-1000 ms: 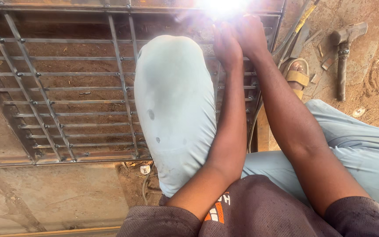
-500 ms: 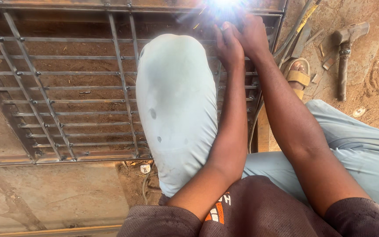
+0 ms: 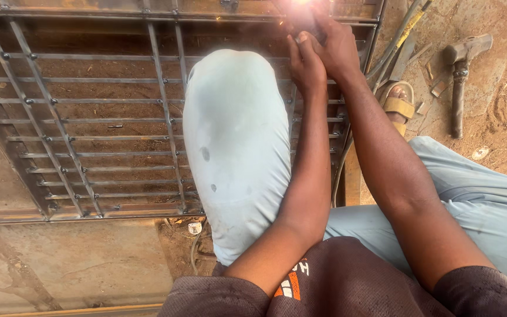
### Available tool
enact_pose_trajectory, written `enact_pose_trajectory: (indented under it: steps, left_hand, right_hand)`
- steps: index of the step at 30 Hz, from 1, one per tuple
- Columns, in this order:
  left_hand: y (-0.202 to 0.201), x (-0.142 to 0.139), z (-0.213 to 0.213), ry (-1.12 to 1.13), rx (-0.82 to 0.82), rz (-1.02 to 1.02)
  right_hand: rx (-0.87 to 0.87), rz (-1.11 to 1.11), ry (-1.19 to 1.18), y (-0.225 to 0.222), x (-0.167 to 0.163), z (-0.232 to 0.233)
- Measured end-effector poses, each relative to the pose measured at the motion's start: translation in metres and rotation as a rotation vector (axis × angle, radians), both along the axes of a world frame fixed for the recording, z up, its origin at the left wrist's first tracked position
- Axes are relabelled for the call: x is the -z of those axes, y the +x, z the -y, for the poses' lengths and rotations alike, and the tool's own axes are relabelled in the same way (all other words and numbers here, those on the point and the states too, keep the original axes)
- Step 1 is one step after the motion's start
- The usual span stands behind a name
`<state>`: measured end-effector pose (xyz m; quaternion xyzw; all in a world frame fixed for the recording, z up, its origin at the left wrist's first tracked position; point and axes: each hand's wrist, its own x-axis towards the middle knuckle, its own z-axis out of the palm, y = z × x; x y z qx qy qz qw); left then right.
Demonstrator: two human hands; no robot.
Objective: The person sits on the floor of a metal workshop and arc-welds the joints of steel grid panels using an electrode holder, producing sparks as they weld along the bars. They reposition along the panel and handle the welding cable and electrodes between welds.
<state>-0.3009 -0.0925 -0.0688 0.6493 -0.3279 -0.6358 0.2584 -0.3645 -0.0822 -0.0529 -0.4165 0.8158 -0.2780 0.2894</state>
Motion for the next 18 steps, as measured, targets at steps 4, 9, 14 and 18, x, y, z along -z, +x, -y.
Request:
enact_pose_trajectory:
  steps: [4,9,14,18]
  left_hand:
    - [-0.001,0.003,-0.001,-0.125,0.023,0.028]
    - [-0.002,0.004,-0.006,-0.123,-0.006,-0.005]
    - [-0.009,-0.003,-0.016,-0.115,-0.075,0.015]
    - [-0.014,-0.017,-0.009,-0.158,-0.171,-0.162]
  right_hand:
    - [0.016,0.026,-0.094,0.000,0.000,-0.003]
    - [-0.026,-0.029,0.041,-0.005,0.011,-0.008]
    - [-0.011,0.013,-0.137,-0.018,0.019,-0.022]
    - [0.108,0.273,-0.351,-0.028,0.019,-0.026]
